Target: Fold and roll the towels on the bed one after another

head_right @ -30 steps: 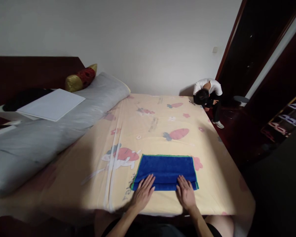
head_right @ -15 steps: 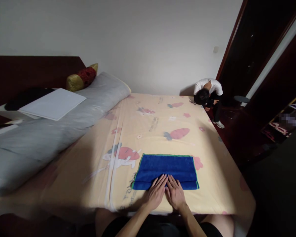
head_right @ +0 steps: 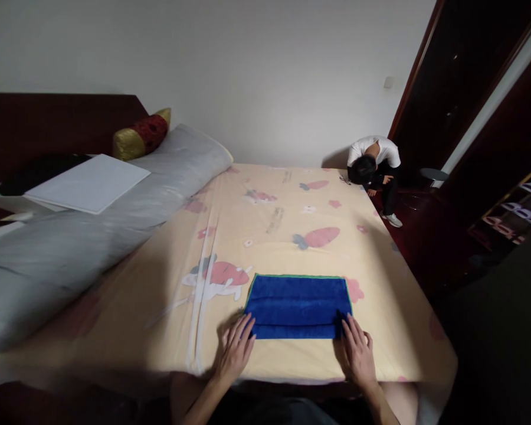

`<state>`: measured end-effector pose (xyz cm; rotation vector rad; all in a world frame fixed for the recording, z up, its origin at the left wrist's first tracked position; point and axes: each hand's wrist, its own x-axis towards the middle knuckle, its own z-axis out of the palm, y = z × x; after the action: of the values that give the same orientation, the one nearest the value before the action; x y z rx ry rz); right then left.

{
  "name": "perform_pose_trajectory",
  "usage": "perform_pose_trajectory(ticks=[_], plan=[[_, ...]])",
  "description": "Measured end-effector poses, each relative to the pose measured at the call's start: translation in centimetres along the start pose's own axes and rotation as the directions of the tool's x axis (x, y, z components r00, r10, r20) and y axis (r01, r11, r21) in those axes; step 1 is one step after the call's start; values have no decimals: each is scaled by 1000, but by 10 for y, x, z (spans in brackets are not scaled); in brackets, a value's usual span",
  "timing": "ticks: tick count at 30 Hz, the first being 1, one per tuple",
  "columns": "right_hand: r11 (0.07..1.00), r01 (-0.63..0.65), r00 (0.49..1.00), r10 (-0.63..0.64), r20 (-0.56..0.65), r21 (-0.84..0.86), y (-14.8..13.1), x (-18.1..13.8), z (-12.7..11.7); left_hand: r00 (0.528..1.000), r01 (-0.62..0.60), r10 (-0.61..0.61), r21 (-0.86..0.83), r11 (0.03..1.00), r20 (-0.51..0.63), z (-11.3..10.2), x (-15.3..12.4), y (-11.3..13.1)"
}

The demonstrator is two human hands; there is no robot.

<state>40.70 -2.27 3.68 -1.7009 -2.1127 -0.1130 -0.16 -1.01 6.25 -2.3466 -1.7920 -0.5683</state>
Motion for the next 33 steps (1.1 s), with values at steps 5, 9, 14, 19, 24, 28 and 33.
perform_pose_trajectory(ticks=[5,9,14,19,24,28,33], plan=[[993,83,990,-92,107,85,-14,-16,9,984,-170,174,-101,980,27,8,-16,11],[992,70,992,-81,100,108,-13,-13,14,987,-153,159,-137,979,32,8,-10,10],[995,27,997,-34,74,96,-17,3,14,995,-31,40,-102,994,93,3,7,21],[996,49,998,-52,31,76,-22,23,8,994,9,5,-123,992,112,-3,30,29],[991,75,997,-78,26,109,-17,34,3,988,85,-58,-196,977,140,-14,42,25],[995,29,992,-40,118,92,-12,42,-1,984,125,-92,-226,966,153,-18,43,16],[996,22,985,-36,168,88,-9,54,-5,974,173,-139,-192,966,177,-10,42,6]])
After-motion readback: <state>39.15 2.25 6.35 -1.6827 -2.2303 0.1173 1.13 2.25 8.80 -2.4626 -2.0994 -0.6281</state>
